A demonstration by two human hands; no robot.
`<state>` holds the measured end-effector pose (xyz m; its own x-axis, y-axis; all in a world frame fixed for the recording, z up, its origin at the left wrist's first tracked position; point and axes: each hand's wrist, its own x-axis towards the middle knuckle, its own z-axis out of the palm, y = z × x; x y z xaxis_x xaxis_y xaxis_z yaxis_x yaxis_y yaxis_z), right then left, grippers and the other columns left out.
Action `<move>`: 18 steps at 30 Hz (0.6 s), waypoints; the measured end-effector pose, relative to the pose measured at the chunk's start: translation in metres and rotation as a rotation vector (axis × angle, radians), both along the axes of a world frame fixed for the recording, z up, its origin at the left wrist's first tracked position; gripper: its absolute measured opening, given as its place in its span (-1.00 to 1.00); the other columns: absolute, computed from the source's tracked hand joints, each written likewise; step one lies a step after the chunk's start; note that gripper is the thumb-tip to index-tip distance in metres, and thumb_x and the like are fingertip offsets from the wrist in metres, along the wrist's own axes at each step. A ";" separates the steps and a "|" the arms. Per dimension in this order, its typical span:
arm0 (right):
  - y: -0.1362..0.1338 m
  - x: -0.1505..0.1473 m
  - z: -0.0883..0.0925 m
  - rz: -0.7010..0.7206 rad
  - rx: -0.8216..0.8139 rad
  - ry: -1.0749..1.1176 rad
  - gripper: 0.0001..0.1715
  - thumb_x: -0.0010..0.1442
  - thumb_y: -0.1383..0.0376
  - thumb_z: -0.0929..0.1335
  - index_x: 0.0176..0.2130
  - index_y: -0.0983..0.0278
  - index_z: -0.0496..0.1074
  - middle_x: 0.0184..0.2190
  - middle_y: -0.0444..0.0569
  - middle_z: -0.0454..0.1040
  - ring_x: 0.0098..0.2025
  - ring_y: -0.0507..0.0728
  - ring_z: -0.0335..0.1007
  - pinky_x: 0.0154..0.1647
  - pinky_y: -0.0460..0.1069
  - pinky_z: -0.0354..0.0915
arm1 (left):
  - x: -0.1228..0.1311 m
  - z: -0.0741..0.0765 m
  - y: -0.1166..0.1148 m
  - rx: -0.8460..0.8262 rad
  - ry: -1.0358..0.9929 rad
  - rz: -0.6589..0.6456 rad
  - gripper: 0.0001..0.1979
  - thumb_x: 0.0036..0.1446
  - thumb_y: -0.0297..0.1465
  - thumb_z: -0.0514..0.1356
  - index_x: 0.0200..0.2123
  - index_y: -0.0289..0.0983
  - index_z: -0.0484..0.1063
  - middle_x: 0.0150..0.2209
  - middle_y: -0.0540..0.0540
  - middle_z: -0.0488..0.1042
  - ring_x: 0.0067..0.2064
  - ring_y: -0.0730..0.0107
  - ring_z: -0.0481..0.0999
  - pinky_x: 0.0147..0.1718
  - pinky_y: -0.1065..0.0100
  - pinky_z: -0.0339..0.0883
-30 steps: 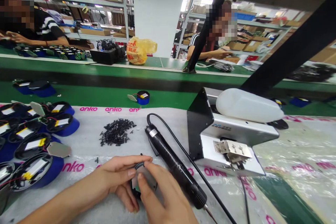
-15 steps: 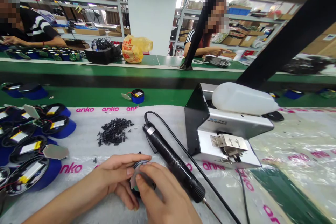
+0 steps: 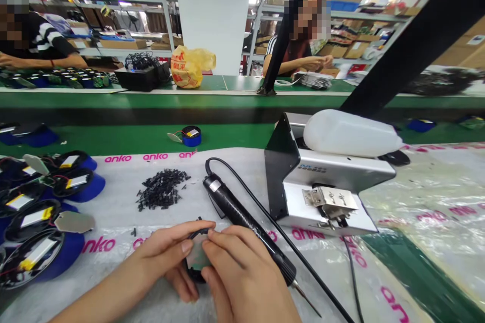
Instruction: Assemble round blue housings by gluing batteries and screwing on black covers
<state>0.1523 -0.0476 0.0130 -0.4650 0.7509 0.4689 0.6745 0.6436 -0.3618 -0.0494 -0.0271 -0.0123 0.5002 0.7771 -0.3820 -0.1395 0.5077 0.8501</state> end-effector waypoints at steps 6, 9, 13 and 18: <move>0.001 -0.002 0.013 -0.089 -0.170 -0.028 -0.35 0.07 0.51 0.43 0.10 0.09 0.40 -0.23 -0.21 0.64 -0.15 0.16 0.50 -0.21 -0.02 0.52 | 0.002 0.006 0.000 0.062 0.040 -0.048 -0.39 0.15 -0.08 0.34 0.21 -0.20 0.41 -0.46 -0.02 0.66 -0.51 0.37 0.66 -0.48 0.49 0.51; -0.004 -0.002 0.012 -0.147 -0.247 -0.052 -0.49 0.10 0.48 0.41 0.00 0.05 0.43 -0.28 -0.20 0.62 -0.20 0.16 0.50 -0.26 0.00 0.50 | 0.006 0.008 -0.001 0.061 0.096 -0.011 -0.33 0.11 -0.01 0.34 0.19 -0.26 0.41 -0.55 0.00 0.61 -0.57 0.38 0.62 -0.55 0.50 0.47; -0.006 -0.006 0.005 -0.207 -0.219 -0.001 -0.51 0.06 0.51 0.44 -0.04 0.13 0.48 -0.31 -0.11 0.60 -0.27 0.16 0.52 -0.30 -0.01 0.49 | 0.009 0.012 -0.005 0.074 0.157 0.038 -0.25 0.05 0.05 0.35 0.16 -0.32 0.42 -0.61 0.02 0.55 -0.63 0.39 0.57 -0.59 0.49 0.44; 0.002 -0.020 0.007 -0.200 -0.286 0.132 -0.44 -0.13 0.60 0.53 -0.14 0.17 0.56 -0.38 -0.13 0.57 -0.36 0.15 0.51 -0.40 -0.04 0.47 | 0.009 0.014 -0.005 0.054 0.180 0.044 -0.26 0.05 0.01 0.36 0.18 -0.33 0.41 -0.59 -0.03 0.59 -0.61 0.31 0.59 -0.60 0.45 0.44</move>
